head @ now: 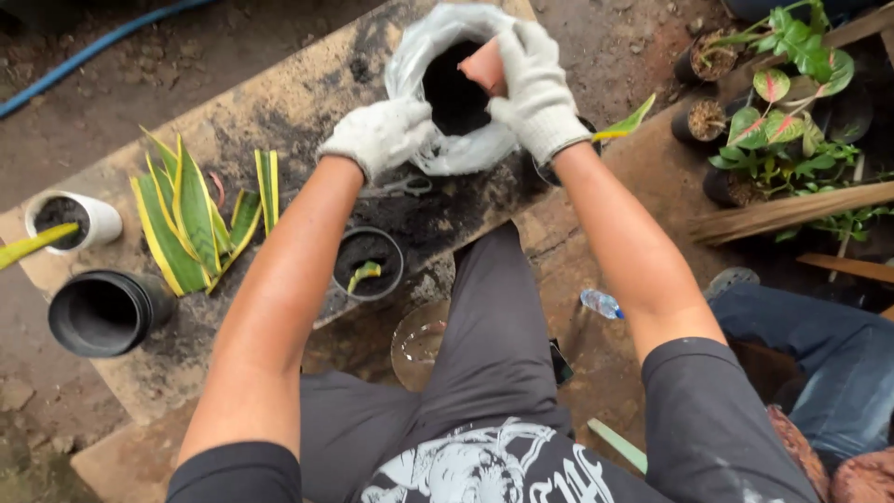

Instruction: The person sits cross-legged on the ground and uses a small terracotta pot to scoop soil from a large bag into black plastic pots. They place plant cuttings into the pots and press the soil down around them with gloved hands.

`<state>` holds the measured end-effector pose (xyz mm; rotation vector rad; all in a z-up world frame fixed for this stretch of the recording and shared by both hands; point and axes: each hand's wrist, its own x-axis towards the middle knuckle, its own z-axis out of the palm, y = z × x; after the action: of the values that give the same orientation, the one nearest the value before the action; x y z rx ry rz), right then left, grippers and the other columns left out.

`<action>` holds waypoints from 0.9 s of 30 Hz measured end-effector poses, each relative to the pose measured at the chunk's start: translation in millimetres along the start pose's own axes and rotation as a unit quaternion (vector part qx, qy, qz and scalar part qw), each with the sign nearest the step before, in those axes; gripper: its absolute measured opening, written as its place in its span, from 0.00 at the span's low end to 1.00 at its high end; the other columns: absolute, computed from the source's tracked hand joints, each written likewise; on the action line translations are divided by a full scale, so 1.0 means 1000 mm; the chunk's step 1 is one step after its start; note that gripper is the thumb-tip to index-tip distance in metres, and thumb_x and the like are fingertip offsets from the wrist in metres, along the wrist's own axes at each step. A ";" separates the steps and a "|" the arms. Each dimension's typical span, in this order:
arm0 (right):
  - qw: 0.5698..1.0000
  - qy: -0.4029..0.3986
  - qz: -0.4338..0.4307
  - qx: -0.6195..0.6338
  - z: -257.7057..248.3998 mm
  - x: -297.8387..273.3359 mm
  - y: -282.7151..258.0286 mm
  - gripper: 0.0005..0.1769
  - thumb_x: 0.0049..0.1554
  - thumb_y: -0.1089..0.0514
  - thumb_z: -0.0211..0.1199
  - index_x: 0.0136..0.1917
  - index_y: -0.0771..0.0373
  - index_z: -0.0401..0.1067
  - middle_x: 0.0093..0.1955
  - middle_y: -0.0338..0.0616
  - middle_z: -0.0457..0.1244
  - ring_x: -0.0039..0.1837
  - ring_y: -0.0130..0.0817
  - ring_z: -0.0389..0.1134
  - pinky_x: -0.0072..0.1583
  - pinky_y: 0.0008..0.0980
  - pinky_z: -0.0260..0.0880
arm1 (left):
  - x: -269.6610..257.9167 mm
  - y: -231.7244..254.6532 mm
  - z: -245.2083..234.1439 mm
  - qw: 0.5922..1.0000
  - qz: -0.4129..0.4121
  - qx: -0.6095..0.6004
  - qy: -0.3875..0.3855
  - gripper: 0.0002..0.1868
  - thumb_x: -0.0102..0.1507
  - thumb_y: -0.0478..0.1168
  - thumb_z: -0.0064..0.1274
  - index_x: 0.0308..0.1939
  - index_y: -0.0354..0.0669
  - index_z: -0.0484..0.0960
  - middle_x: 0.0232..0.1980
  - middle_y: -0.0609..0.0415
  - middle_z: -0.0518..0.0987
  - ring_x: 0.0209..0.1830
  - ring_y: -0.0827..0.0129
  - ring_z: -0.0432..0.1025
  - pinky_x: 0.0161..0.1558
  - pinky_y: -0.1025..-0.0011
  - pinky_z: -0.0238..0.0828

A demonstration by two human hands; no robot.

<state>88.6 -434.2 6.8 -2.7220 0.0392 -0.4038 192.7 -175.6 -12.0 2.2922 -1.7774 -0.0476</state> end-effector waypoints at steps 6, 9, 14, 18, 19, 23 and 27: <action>0.977 0.068 -0.070 -0.188 0.070 0.018 0.023 0.38 0.49 0.63 0.71 0.72 0.48 0.70 0.69 0.51 0.54 0.64 0.56 0.60 0.62 0.47 0.68 | 0.000 0.007 -0.015 0.988 -0.141 -0.035 -0.043 0.18 0.71 0.53 0.41 0.33 0.51 0.77 0.33 0.54 0.80 0.30 0.52 0.75 0.35 0.57 0.73; 0.977 0.052 0.207 0.025 0.064 0.044 -0.018 0.21 0.62 0.43 0.54 0.47 0.65 0.72 0.43 0.47 0.67 0.45 0.42 0.68 0.50 0.39 0.72 | -0.007 0.002 -0.021 0.993 -0.117 -0.016 -0.014 0.15 0.70 0.52 0.47 0.36 0.50 0.80 0.37 0.57 0.79 0.32 0.53 0.75 0.40 0.59 0.74; 0.976 -0.141 0.063 -0.152 0.064 0.020 -0.026 0.44 0.45 0.54 0.68 0.74 0.57 0.61 0.61 0.61 0.57 0.54 0.59 0.63 0.54 0.50 0.69 | -0.015 0.003 -0.036 0.993 -0.112 -0.032 -0.029 0.17 0.71 0.54 0.45 0.38 0.50 0.81 0.41 0.58 0.79 0.35 0.54 0.75 0.42 0.61 0.75; 0.952 -0.262 0.162 -0.001 0.029 0.027 -0.044 0.43 0.48 0.45 0.67 0.73 0.63 0.64 0.57 0.63 0.61 0.54 0.61 0.66 0.58 0.50 0.68 | -0.024 0.006 -0.044 0.997 -0.063 -0.023 0.029 0.13 0.69 0.50 0.49 0.39 0.48 0.83 0.42 0.58 0.79 0.31 0.57 0.73 0.41 0.64 0.75; 0.951 -0.262 0.164 -0.002 0.028 0.027 -0.035 0.43 0.48 0.45 0.67 0.73 0.63 0.64 0.57 0.63 0.61 0.54 0.61 0.66 0.58 0.50 0.68 | -0.025 0.007 -0.044 0.997 -0.062 -0.026 0.029 0.13 0.69 0.50 0.49 0.39 0.48 0.83 0.42 0.58 0.79 0.31 0.57 0.73 0.41 0.64 0.75; 0.942 -0.246 0.200 0.111 0.021 0.032 -0.021 0.45 0.48 0.46 0.68 0.74 0.66 0.61 0.69 0.58 0.62 0.68 0.53 0.64 0.69 0.43 0.64 | -0.022 0.006 -0.046 0.996 -0.022 -0.003 0.087 0.09 0.66 0.48 0.53 0.39 0.49 0.82 0.42 0.59 0.78 0.33 0.61 0.73 0.42 0.67 0.73; 0.890 -0.286 0.259 0.243 0.005 0.036 -0.038 0.41 0.50 0.57 0.67 0.75 0.67 0.59 0.63 0.47 0.68 0.57 0.30 0.74 0.60 0.25 0.74 | -0.027 0.001 -0.037 0.999 -0.022 0.024 0.026 0.10 0.57 0.43 0.59 0.42 0.50 0.81 0.45 0.60 0.78 0.37 0.65 0.74 0.47 0.68 0.74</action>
<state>123.7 -399.8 27.0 -2.1116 0.4289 0.4854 191.0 -143.8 21.4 2.3443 -1.7202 0.0478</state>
